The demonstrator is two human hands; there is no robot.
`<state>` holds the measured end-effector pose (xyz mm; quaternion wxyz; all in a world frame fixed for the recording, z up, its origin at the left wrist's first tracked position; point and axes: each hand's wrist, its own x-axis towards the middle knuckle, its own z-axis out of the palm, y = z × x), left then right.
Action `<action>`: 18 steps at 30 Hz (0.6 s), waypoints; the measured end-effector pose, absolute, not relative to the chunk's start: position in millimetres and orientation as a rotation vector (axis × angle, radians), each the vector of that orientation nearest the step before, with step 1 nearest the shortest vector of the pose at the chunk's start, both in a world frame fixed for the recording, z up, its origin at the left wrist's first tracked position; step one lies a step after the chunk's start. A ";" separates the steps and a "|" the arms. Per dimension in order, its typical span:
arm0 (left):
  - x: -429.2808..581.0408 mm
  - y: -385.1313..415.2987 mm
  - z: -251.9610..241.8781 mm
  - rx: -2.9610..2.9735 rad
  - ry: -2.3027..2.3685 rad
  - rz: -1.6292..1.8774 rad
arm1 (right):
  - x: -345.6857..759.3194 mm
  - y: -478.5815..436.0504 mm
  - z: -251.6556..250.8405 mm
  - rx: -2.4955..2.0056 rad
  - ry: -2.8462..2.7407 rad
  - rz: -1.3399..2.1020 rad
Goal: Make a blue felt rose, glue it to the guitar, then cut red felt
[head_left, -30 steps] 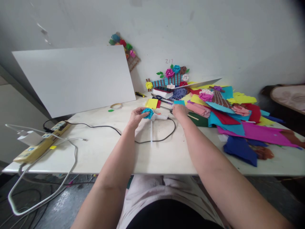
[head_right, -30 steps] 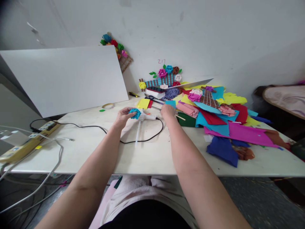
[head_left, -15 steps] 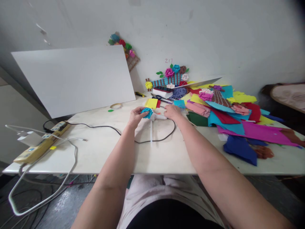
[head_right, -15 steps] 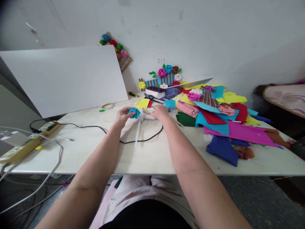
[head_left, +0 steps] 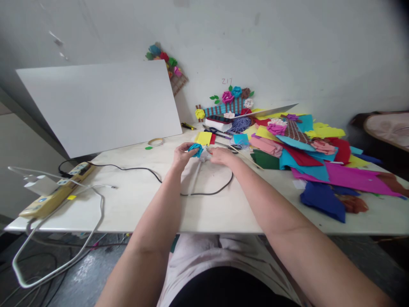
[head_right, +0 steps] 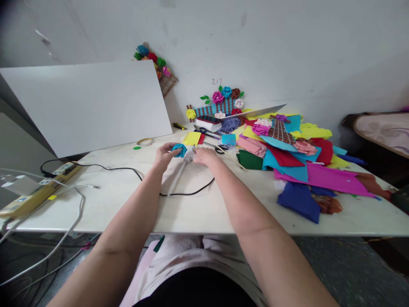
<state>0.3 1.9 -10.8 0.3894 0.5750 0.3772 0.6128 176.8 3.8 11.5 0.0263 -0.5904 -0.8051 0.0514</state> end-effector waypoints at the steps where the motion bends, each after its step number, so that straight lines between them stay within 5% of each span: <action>1: -0.1 3.1 -11.7 1.471 0.964 1.568 | 174.3 2.3 12.1 -1.831 -2.495 0.143; 14: 1.5 4.5 -11.4 1.436 1.009 1.646 | 194.8 5.1 7.6 -2.008 -2.071 -0.048; 18: 2.3 4.6 -12.5 1.427 1.016 1.641 | 209.8 11.4 13.8 -1.858 -1.748 0.183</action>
